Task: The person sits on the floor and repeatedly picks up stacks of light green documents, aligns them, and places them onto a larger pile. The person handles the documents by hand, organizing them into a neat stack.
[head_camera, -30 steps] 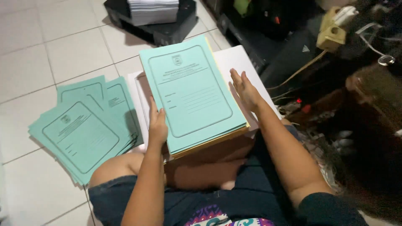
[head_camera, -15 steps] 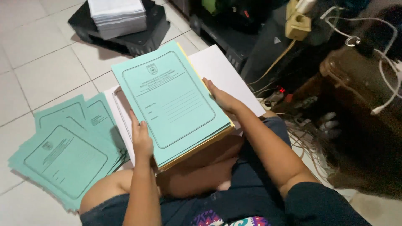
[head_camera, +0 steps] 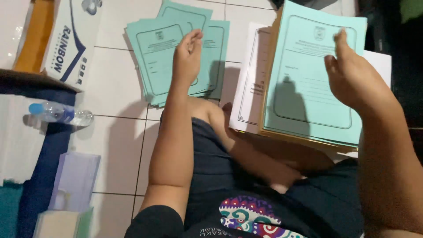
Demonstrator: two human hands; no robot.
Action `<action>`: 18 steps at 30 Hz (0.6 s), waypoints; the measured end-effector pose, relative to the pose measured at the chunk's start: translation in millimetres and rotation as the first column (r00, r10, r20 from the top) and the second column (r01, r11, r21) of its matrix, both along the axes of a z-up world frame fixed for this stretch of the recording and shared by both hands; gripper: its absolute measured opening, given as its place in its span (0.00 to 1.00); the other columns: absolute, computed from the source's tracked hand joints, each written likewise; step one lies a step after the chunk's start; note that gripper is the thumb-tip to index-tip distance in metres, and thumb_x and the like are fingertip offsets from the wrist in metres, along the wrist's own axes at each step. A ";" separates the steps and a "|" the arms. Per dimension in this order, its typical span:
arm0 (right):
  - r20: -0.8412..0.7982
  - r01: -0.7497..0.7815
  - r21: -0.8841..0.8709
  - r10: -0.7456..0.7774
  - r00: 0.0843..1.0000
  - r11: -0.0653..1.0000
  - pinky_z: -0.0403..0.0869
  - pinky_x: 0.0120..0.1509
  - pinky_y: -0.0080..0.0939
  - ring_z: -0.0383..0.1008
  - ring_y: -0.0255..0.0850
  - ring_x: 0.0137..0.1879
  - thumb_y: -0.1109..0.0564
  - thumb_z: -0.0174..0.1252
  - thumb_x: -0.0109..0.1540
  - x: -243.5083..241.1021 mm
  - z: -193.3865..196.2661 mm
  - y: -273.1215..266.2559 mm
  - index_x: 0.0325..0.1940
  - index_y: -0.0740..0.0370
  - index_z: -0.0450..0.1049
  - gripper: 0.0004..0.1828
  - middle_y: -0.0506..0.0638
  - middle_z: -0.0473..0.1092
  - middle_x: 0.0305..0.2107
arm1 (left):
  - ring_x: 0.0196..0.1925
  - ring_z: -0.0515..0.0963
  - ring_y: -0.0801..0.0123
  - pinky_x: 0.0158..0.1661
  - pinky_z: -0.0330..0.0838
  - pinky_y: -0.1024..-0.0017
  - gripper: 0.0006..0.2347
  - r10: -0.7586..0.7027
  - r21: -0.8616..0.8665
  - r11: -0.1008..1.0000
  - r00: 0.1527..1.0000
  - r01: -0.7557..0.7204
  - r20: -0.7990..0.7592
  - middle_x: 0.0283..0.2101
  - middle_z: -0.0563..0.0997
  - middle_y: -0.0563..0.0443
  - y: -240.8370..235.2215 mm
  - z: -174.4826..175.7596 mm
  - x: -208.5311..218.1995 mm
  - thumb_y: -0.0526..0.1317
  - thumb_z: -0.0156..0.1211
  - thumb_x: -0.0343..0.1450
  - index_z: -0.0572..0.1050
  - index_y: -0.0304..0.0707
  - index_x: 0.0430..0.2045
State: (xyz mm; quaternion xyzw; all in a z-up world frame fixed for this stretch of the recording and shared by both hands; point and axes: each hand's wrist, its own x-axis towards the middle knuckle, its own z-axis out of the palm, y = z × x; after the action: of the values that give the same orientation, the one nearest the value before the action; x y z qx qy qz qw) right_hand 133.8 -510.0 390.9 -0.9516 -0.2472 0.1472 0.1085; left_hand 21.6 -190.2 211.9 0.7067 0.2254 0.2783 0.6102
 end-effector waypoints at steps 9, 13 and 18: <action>-0.361 -0.463 -0.285 0.353 0.863 0.840 0.58 0.75 0.62 0.53 0.61 0.77 0.37 0.38 0.72 -18.1 -140.1 260.3 0.82 0.59 0.30 0.43 0.64 0.51 0.74 | 0.48 0.80 0.39 0.49 0.74 0.49 0.15 0.631 0.317 0.770 0.585 -0.554 -0.510 0.43 0.82 0.38 167.5 -258.2 -58.3 0.34 0.46 0.66 0.80 0.44 0.41; -0.384 -0.498 -0.128 0.420 0.822 0.858 0.67 0.68 0.65 0.70 0.57 0.67 0.37 0.45 0.71 9.5 -278.0 317.2 0.70 0.68 0.66 0.35 0.61 0.70 0.59 | 0.54 0.76 0.46 0.51 0.74 0.46 0.18 0.474 0.251 0.828 0.387 -0.501 -0.791 0.52 0.74 0.45 166.8 -272.7 -70.3 0.44 0.49 0.72 0.72 0.46 0.57; -0.275 -0.445 -0.307 0.369 0.888 0.841 0.72 0.61 0.67 0.67 0.63 0.66 0.44 0.55 0.62 17.2 -441.4 319.7 0.65 0.75 0.67 0.36 0.66 0.68 0.53 | 0.49 0.72 0.53 0.49 0.70 0.56 0.18 0.425 0.183 0.858 0.464 -0.480 -0.777 0.50 0.69 0.43 149.1 -229.2 -72.7 0.41 0.47 0.75 0.68 0.37 0.60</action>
State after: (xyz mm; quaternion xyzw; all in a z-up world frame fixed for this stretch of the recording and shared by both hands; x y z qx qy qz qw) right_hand 151.1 -190.3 -50.5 -0.8599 -0.4006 0.3069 -0.0773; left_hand -51.2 -41.1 -17.3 0.6498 0.6598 0.0781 0.3694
